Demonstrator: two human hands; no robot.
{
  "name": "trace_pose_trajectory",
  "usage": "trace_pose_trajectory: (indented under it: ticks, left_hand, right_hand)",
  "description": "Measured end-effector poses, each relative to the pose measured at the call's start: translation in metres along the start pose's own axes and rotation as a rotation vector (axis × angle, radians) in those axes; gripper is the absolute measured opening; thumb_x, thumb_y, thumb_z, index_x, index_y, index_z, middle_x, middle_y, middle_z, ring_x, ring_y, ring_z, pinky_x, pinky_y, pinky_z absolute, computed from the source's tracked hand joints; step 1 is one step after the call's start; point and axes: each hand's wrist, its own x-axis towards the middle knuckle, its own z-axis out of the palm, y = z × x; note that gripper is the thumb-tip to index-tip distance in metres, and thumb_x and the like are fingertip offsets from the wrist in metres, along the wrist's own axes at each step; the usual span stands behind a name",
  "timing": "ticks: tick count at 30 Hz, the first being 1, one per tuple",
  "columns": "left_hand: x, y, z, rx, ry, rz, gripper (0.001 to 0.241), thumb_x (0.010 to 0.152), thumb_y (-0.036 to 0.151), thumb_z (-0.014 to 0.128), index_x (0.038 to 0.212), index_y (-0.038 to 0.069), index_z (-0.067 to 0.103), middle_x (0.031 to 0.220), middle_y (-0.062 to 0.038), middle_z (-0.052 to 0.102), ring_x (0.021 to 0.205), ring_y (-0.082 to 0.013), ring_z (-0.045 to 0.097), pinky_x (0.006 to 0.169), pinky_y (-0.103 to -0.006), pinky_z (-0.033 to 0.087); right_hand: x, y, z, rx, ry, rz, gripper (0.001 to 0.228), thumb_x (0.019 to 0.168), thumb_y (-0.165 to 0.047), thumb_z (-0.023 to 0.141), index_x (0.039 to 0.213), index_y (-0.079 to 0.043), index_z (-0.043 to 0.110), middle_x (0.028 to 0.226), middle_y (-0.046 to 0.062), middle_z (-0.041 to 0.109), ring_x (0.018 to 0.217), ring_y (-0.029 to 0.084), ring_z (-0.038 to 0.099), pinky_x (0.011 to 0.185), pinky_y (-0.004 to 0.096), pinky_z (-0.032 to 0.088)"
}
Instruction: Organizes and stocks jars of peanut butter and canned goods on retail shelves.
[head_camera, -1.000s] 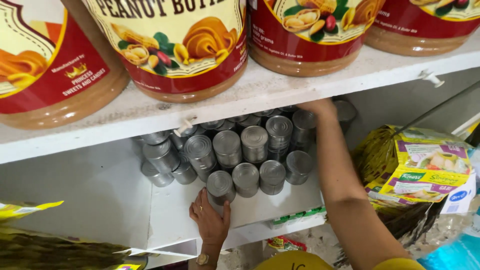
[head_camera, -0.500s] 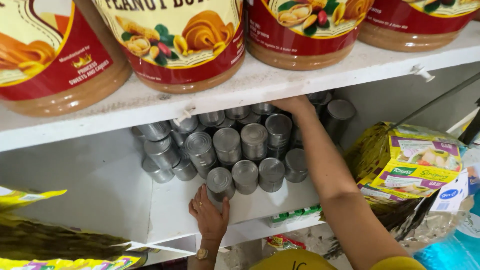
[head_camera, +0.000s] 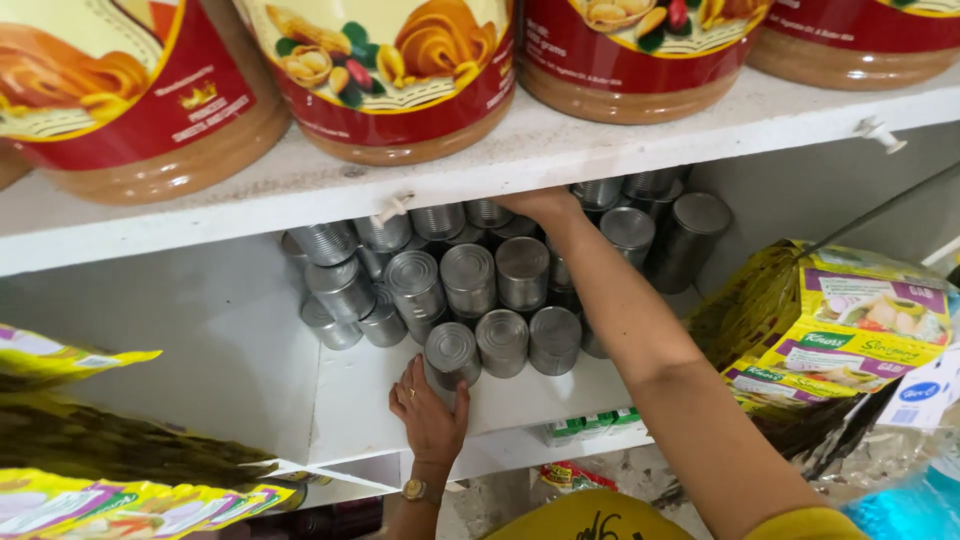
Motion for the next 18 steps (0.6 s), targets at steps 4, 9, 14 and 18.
trace_pose_trajectory:
  ticks: [4, 9, 14, 18]
  left_hand:
    - [0.0, -0.003, -0.002, -0.026, -0.011, -0.012, 0.084, 0.087, 0.04, 0.069, 0.149, -0.005, 0.033, 0.147, -0.024, 0.046, 0.137, -0.0405, 0.041, 0.116, -0.0598, 0.019]
    - [-0.003, -0.003, 0.001, -0.019, -0.01, 0.006, 0.084, 0.089, 0.039, 0.069, 0.149, -0.005, 0.033, 0.148, -0.024, 0.046, 0.137, -0.0392, 0.04, 0.116, -0.0598, 0.019]
    - [-0.003, -0.003, 0.001, -0.007, -0.027, -0.001, 0.084, 0.089, 0.04, 0.069, 0.15, -0.005, 0.032, 0.147, -0.024, 0.045, 0.138, -0.0384, 0.04, 0.117, -0.0601, 0.018]
    - [0.001, 0.0, -0.006, -0.028, -0.034, -0.019, 0.086, 0.087, 0.042, 0.07, 0.148, -0.005, 0.033, 0.147, -0.025, 0.045, 0.138, -0.0393, 0.039, 0.116, -0.061, 0.017]
  right_hand:
    - [0.003, -0.021, 0.004, -0.895, 0.053, -0.071, 0.072, 0.102, -0.057, 0.054, 0.159, -0.018, 0.036, 0.166, 0.012, 0.035, 0.153, 0.032, 0.033, 0.126, 0.044, 0.025]
    - [-0.001, -0.03, 0.006, -0.885, 0.045, -0.082, 0.073, 0.101, -0.055, 0.058, 0.159, -0.016, 0.038, 0.166, 0.015, 0.035, 0.151, 0.035, 0.031, 0.124, 0.046, 0.024]
    - [-0.001, -0.051, 0.009, -0.841, 0.067, 0.155, 0.074, 0.088, -0.052, 0.07, 0.149, -0.016, 0.049, 0.157, 0.012, 0.046, 0.146, 0.031, 0.038, 0.12, 0.042, 0.028]
    - [-0.019, -0.085, 0.028, -0.962, 0.045, 0.073, 0.066, 0.092, -0.048, 0.072, 0.148, -0.018, 0.053, 0.155, 0.012, 0.051, 0.146, 0.034, 0.041, 0.121, 0.046, 0.031]
